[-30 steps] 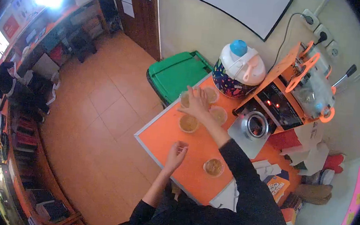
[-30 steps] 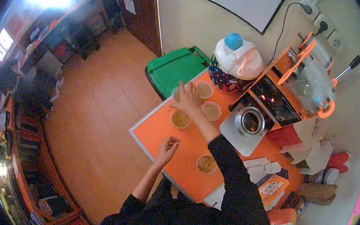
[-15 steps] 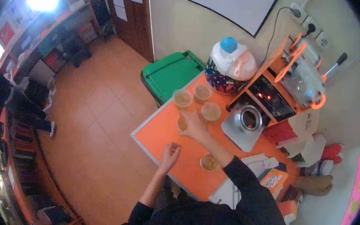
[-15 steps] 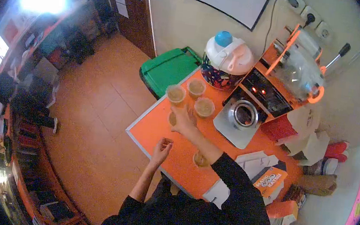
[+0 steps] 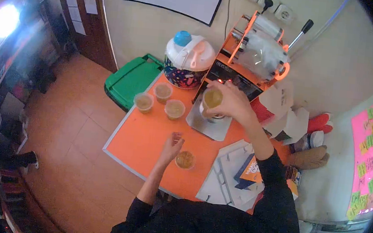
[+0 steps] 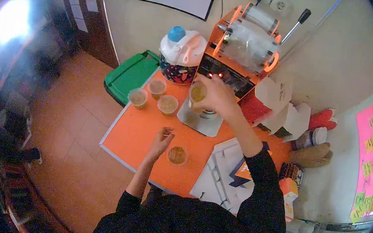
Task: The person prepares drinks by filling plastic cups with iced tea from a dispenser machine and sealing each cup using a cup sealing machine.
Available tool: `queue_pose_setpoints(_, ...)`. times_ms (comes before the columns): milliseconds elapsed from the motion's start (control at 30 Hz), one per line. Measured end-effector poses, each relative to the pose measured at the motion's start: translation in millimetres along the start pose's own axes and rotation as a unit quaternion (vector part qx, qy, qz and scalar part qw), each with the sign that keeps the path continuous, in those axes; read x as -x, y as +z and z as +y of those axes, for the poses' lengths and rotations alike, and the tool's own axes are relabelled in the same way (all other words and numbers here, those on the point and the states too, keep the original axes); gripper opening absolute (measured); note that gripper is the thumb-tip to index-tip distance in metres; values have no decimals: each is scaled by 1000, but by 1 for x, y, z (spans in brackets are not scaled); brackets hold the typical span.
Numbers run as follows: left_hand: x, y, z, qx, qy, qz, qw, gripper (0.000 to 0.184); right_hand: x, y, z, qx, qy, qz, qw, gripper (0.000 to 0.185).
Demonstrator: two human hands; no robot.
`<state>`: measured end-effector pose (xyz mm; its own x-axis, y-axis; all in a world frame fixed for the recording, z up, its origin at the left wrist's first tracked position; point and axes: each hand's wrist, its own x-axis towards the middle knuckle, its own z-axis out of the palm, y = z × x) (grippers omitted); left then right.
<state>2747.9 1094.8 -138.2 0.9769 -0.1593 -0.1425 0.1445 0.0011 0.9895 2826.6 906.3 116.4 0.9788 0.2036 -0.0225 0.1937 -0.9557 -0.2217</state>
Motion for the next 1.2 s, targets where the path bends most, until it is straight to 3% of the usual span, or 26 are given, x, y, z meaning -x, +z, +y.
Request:
queue_pose_setpoints(67, -4, 10, -1, 22, -23, -8, 999, 35, -1, 5, 17, 36, 13, 48, 998, 76)
queue_pose_setpoints(233, -19, 28, 10, 52, -52, -43, 996, 41, -6, 27, 40, 40, 81, 15, 996, 84)
queue_pose_setpoints(333, -21, 39, 17, 103, -91, -99, 986, 39, -8, 34, 42, 44, 91, 62, 993, 84)
queue_pose_setpoints(400, -22, 49, 10, 250, -135, -81, 955, 36, -9, 32, 41, 29, 117, 18, 992, 83)
queue_pose_setpoints(433, -25, 51, 5, 249, -137, -80, 955, 36, -10, 34, 42, 27, 117, 17, 993, 83)
queue_pose_setpoints(500, -28, 53, -5, 300, -145, -120, 935, 54, -13, 42, 46, 9, 120, -17, 993, 84)
queue_pose_setpoints(533, -27, 54, -5, 301, -147, -118, 935, 54, -14, 53, 55, 8, 120, -19, 993, 84)
queue_pose_setpoints(600, -23, 59, -2, 280, -124, -94, 947, 51, -17, 82, 78, -7, 4, 91, 996, 91)
queue_pose_setpoints(833, -14, 62, 16, 271, -161, -69, 947, 50, -16, 97, 77, 47, 46, 87, 994, 93)
queue_pose_setpoints(900, -13, 65, 16, 285, -138, -64, 946, 49, -13, 90, 71, 40, 79, 45, 995, 90)
queue_pose_setpoints(1133, -9, 72, 16, 325, -110, -40, 939, 46, -4, 100, 78, -7, 41, 56, 998, 85)
queue_pose_setpoints(1200, -9, 73, 18, 316, -107, -43, 942, 62, 3, 102, 76, 2, 46, 88, 995, 83)
